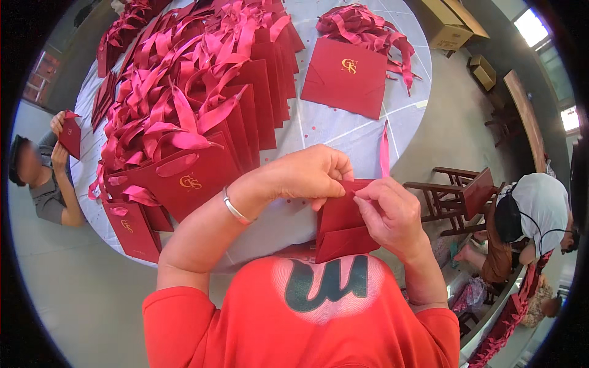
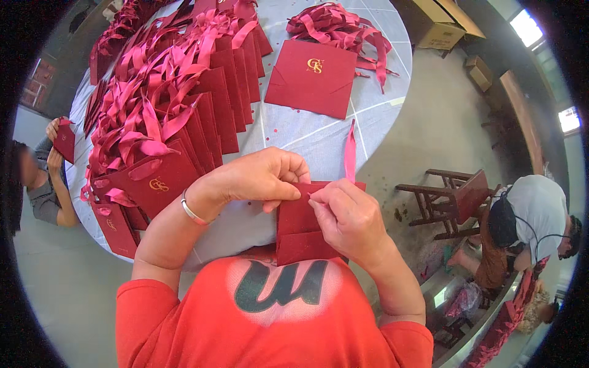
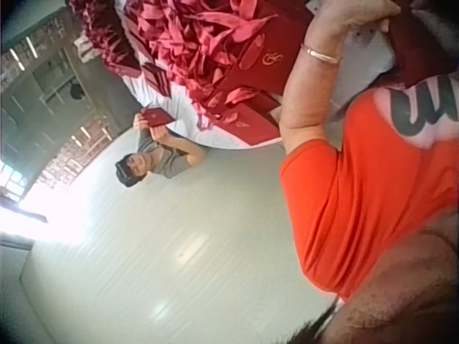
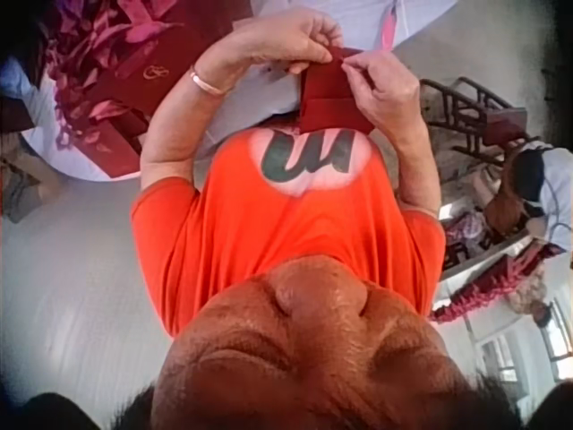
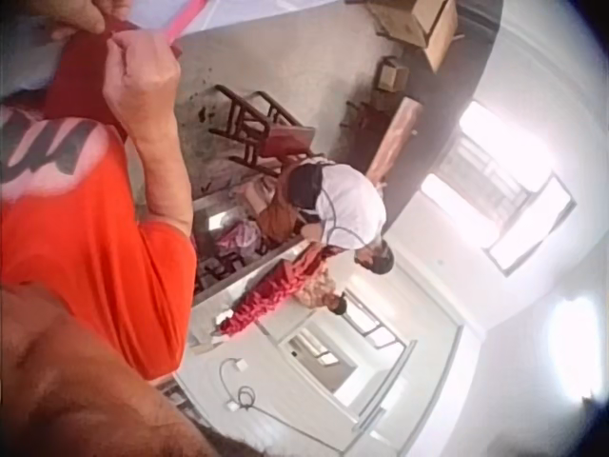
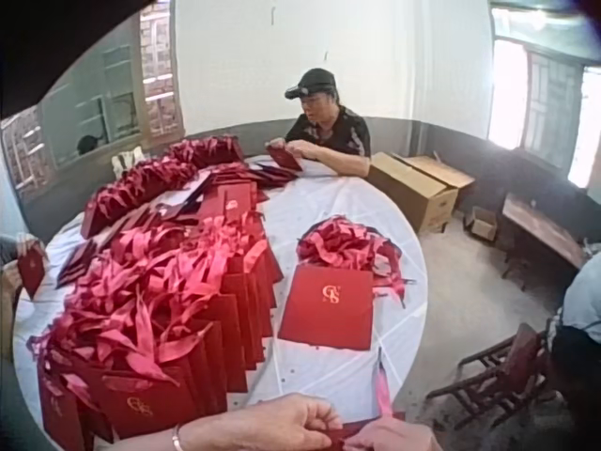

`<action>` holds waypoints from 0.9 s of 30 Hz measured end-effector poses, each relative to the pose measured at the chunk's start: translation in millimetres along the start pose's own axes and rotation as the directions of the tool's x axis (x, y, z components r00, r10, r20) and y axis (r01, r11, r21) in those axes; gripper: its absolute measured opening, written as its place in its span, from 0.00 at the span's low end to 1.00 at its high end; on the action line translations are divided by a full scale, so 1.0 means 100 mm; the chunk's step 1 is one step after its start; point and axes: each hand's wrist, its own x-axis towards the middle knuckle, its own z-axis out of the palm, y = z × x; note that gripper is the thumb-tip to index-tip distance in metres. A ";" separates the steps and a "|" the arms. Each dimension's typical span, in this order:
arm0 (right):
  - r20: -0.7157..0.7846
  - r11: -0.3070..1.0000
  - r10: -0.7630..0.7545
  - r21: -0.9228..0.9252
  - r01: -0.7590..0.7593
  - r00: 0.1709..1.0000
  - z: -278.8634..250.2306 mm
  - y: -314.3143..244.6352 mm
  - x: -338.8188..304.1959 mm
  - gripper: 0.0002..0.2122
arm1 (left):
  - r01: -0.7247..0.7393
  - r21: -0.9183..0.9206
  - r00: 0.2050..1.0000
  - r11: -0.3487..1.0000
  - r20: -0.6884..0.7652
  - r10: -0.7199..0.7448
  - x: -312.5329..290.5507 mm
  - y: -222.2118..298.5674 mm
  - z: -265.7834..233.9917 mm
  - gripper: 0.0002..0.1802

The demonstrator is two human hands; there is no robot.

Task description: The person attaches ribbon handles to paper gift bags by threading them through the bags and folding them by hand.

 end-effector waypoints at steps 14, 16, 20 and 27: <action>0.215 0.907 0.405 0.027 -0.420 0.889 0.00 -0.06 0.22 0.04 | -0.018 0.177 0.988 0.984 -0.145 0.045 -0.04 0.06 0.13 0.07; 0.178 0.885 0.451 0.040 -0.465 0.875 0.02 -0.06 0.19 0.04 | -0.017 0.175 0.988 0.984 -0.148 0.043 -0.05 0.09 0.13 0.07; 0.089 0.961 0.276 -0.012 -0.276 0.957 -0.04 0.01 0.19 0.06 | -0.048 0.181 0.988 0.982 -0.136 0.073 -0.04 0.07 0.12 0.08; 0.596 0.624 0.436 0.340 -0.704 0.674 -0.32 0.25 0.44 0.05 | -0.082 0.186 0.979 0.979 -0.171 0.114 -0.12 0.13 0.26 0.06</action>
